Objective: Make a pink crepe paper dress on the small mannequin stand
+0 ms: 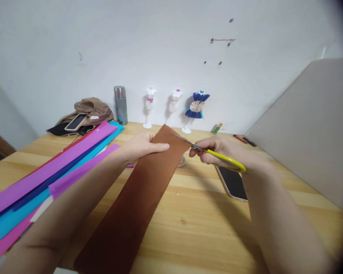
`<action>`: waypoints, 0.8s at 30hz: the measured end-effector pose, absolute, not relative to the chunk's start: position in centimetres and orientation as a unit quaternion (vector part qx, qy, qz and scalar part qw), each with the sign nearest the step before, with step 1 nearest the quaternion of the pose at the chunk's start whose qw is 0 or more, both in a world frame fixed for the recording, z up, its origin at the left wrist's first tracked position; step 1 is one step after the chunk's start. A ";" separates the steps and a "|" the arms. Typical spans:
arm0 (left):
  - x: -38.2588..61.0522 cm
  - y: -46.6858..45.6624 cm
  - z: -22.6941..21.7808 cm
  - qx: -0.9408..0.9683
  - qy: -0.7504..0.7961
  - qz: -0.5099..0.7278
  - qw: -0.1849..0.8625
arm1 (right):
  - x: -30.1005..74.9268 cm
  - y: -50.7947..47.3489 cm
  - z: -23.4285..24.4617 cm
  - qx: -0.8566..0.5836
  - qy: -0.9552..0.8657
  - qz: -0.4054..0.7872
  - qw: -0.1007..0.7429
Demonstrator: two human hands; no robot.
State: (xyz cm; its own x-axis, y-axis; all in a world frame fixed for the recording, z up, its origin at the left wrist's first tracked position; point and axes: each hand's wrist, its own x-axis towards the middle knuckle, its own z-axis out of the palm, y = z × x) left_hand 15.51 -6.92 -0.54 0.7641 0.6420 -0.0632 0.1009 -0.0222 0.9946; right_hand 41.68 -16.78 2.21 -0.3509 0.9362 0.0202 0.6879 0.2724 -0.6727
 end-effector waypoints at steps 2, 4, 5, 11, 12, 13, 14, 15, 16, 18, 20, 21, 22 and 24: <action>15.5 -7.0 -0.5 0.678 0.252 0.212 0.657 | 41.4 -16.9 2.4 -0.510 -0.773 0.309 0.218; 15.5 -7.0 -0.5 0.672 0.236 0.208 0.670 | 41.2 -16.9 2.4 -0.495 -0.775 0.326 0.219; 15.5 -7.0 -0.5 0.670 0.234 0.204 0.674 | 41.2 -16.8 2.3 -0.487 -0.776 0.333 0.222; 15.3 -7.0 -0.3 0.675 0.238 0.209 0.667 | 42.0 -16.5 1.8 -0.485 -0.791 0.301 0.219; 15.3 -7.1 -0.2 0.673 0.238 0.212 0.668 | 42.1 -16.5 1.9 -0.486 -0.796 0.289 0.218; 15.3 -7.1 -0.1 0.670 0.240 0.213 0.669 | 42.2 -16.5 2.0 -0.486 -0.799 0.280 0.215; 15.3 -7.2 0.0 0.669 0.242 0.212 0.670 | 42.2 -16.6 2.1 -0.488 -0.802 0.272 0.214; 15.3 -7.2 0.1 0.667 0.245 0.210 0.672 | 42.2 -16.7 2.2 -0.490 -0.802 0.267 0.211; 15.3 -7.2 0.1 0.666 0.248 0.207 0.673 | 42.2 -16.8 2.3 -0.493 -0.802 0.264 0.211; 15.3 -7.2 0.1 0.664 0.250 0.206 0.674 | 42.1 -16.9 2.3 -0.498 -0.798 0.263 0.214; 15.3 -7.1 0.0 0.663 0.242 0.203 0.679 | 41.9 -16.9 2.3 -0.496 -0.795 0.272 0.221; 15.3 -7.1 -0.1 0.662 0.234 0.201 0.683 | 41.8 -16.9 2.3 -0.491 -0.793 0.279 0.226; 15.3 -7.0 -0.2 0.660 0.225 0.199 0.688 | 41.7 -16.9 2.2 -0.485 -0.793 0.287 0.232; 15.3 -6.9 -0.3 0.655 0.212 0.195 0.699 | 41.6 -16.8 2.1 -0.471 -0.792 0.303 0.242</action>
